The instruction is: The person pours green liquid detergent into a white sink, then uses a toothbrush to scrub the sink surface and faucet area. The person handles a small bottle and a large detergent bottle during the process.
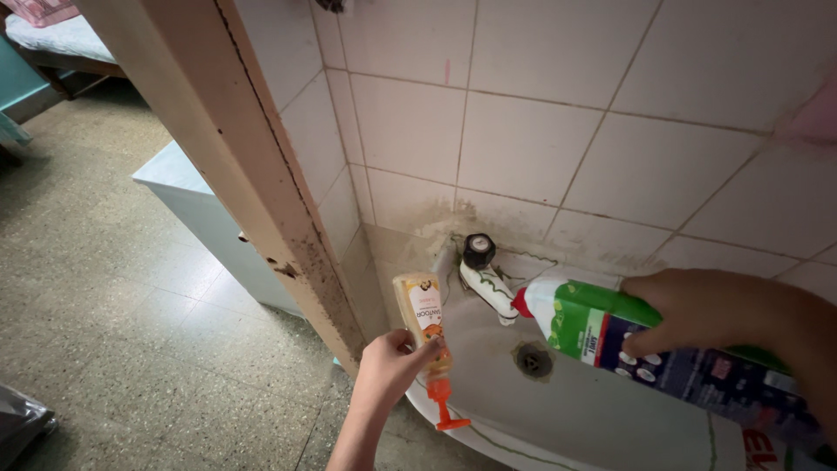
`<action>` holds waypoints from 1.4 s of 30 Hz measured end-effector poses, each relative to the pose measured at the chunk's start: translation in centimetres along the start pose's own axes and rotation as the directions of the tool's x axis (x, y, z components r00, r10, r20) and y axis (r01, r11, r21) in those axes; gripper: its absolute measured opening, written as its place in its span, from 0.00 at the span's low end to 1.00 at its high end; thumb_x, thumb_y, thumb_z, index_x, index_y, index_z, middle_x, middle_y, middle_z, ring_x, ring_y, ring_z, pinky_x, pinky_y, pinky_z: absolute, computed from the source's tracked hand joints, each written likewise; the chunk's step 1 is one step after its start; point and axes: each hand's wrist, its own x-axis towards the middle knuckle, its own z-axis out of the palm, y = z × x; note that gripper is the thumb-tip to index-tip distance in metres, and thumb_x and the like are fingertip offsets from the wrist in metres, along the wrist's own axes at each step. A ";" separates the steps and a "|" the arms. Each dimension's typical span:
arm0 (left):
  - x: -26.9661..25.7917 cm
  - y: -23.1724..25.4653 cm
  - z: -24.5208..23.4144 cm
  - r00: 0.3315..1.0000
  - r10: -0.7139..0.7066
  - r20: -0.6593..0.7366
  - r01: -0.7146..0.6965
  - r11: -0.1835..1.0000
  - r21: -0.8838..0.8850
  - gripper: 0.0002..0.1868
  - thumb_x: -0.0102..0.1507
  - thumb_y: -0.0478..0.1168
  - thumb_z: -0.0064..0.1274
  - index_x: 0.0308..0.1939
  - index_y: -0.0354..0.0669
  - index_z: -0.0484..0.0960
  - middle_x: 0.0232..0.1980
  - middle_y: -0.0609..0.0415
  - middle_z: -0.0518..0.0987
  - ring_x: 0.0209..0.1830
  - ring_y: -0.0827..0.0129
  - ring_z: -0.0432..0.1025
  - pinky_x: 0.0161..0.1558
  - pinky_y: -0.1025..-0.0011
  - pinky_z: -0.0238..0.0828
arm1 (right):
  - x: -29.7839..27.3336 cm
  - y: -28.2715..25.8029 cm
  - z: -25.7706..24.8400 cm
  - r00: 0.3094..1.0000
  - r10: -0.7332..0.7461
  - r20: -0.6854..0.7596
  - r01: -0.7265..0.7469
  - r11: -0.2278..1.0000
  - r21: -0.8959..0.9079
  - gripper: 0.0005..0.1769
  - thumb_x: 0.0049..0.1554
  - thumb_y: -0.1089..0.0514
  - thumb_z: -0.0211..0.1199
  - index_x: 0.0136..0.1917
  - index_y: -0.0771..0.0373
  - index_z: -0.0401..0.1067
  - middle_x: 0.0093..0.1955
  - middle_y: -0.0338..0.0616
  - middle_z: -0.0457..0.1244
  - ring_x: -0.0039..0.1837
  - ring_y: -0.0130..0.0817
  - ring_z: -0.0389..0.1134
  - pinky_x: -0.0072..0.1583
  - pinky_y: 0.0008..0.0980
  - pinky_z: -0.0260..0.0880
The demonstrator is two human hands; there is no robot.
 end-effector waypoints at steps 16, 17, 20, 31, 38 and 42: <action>-0.4 0.2 -0.6 1.000 -0.008 -0.025 0.009 1.000 0.023 0.31 0.51 0.62 0.64 0.28 0.31 0.84 0.21 0.48 0.76 0.21 0.69 0.70 0.29 0.67 0.68 | 0.0 -1.5 -0.9 0.999 0.001 -0.042 -0.002 0.999 -0.034 0.31 0.50 0.36 0.66 0.61 0.52 0.72 0.54 0.41 0.69 0.54 0.33 0.73 0.57 0.36 0.75; -0.4 0.2 -0.7 1.000 -0.007 -0.024 0.007 1.000 0.013 0.31 0.51 0.62 0.64 0.29 0.32 0.85 0.21 0.48 0.76 0.21 0.69 0.71 0.29 0.66 0.69 | 0.0 -1.9 -1.1 0.999 -0.006 -0.041 0.005 0.999 -0.040 0.31 0.50 0.36 0.65 0.62 0.52 0.72 0.54 0.41 0.69 0.54 0.32 0.73 0.57 0.36 0.75; -0.2 0.2 -0.8 1.000 -0.003 -0.027 0.002 1.000 -0.011 0.29 0.50 0.61 0.64 0.30 0.34 0.86 0.22 0.49 0.79 0.22 0.69 0.73 0.31 0.66 0.71 | -0.2 -3.6 -1.9 0.998 0.023 -0.052 -0.025 0.999 -0.023 0.32 0.50 0.35 0.65 0.63 0.51 0.71 0.55 0.41 0.72 0.55 0.34 0.77 0.59 0.37 0.75; 0.1 -0.6 -1.1 0.999 -0.014 -0.043 0.013 1.000 -0.012 0.31 0.50 0.60 0.65 0.31 0.30 0.86 0.23 0.47 0.79 0.24 0.68 0.73 0.33 0.67 0.72 | -0.2 -8.4 -5.4 0.984 -0.029 -0.178 -0.012 0.975 -0.224 0.34 0.49 0.33 0.64 0.63 0.52 0.71 0.57 0.44 0.70 0.59 0.36 0.74 0.63 0.39 0.73; 0.2 -0.5 -1.5 0.999 -0.013 -0.049 0.011 0.999 -0.030 0.30 0.50 0.60 0.65 0.31 0.32 0.85 0.23 0.50 0.78 0.23 0.69 0.72 0.31 0.67 0.70 | 0.0 -9.5 -6.4 0.980 -0.013 -0.198 -0.039 0.965 -0.260 0.36 0.50 0.34 0.64 0.65 0.55 0.70 0.58 0.45 0.71 0.59 0.37 0.75 0.62 0.39 0.75; 0.3 -0.7 -1.6 0.999 -0.011 -0.053 0.009 0.999 -0.047 0.29 0.50 0.59 0.66 0.30 0.31 0.85 0.22 0.50 0.77 0.23 0.70 0.71 0.30 0.67 0.70 | 0.1 -9.6 -6.6 0.980 -0.006 -0.199 -0.047 0.964 -0.260 0.37 0.49 0.34 0.65 0.66 0.54 0.69 0.57 0.45 0.71 0.58 0.36 0.76 0.62 0.38 0.75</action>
